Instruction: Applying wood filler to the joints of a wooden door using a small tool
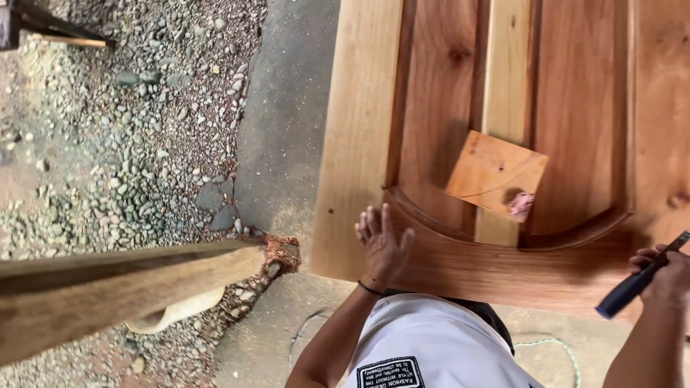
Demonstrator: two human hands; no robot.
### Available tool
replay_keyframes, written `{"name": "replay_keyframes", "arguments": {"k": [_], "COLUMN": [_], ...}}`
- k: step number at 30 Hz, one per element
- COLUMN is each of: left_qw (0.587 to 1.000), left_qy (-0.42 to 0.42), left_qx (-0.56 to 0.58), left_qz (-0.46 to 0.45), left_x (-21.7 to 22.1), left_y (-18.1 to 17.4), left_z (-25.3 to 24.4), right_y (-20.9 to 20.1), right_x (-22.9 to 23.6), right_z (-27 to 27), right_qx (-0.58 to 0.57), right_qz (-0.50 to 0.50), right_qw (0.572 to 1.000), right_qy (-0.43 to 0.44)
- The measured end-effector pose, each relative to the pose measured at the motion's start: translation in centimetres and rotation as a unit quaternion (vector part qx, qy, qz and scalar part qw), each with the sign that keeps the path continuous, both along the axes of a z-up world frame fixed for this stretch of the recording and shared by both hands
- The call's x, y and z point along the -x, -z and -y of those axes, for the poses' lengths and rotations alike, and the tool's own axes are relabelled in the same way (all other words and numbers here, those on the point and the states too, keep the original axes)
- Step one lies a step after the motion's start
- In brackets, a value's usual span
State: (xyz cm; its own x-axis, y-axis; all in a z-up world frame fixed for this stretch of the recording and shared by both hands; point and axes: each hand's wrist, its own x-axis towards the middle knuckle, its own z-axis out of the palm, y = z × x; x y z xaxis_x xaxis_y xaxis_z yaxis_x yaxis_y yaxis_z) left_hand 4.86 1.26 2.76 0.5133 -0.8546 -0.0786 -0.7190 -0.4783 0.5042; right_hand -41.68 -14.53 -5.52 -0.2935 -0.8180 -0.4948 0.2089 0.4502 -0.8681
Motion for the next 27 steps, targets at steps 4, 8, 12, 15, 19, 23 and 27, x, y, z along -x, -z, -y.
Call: {"name": "replay_keyframes", "arguments": {"k": [4, 8, 12, 15, 19, 23, 27], "left_qw": [0.989, 0.969, 0.915, 0.87, 0.805, 0.852, 0.856], "left_qy": [0.125, 0.172, 0.2, 0.224, 0.202, 0.208, 0.077], "left_qx": [0.038, 0.008, 0.103, 0.055, -0.019, -0.059, -0.103], "left_qz": [-0.069, -0.177, -0.335, -0.437, -0.557, -0.477, -0.501], "left_x": [-4.2, -7.8, -8.5, -6.8, -3.9, -0.9, 0.6], "left_y": [-0.9, -1.0, -2.0, -3.3, -4.0, -3.1, -1.5], "left_z": [-1.0, 1.0, 4.4, 7.6, 11.0, 14.3, 17.0], "right_y": [-2.9, -9.8, -15.9, -18.7, -18.9, -17.9, -16.2], "right_x": [-5.5, -15.2, -21.4, -23.3, -23.8, -23.1, -21.8], "right_z": [-3.9, -7.8, -11.0, -12.5, -14.7, -16.9, -18.6], "right_qx": [-0.009, 0.003, 0.026, 0.043, 0.046, 0.035, 0.033], "right_qz": [0.01, 0.077, 0.013, 0.025, 0.025, 0.041, 0.054], "right_qw": [0.998, 0.994, 1.0, 0.998, 0.996, 0.995, 0.989], "right_qy": [-0.068, -0.076, -0.012, 0.033, 0.067, 0.078, 0.134]}}
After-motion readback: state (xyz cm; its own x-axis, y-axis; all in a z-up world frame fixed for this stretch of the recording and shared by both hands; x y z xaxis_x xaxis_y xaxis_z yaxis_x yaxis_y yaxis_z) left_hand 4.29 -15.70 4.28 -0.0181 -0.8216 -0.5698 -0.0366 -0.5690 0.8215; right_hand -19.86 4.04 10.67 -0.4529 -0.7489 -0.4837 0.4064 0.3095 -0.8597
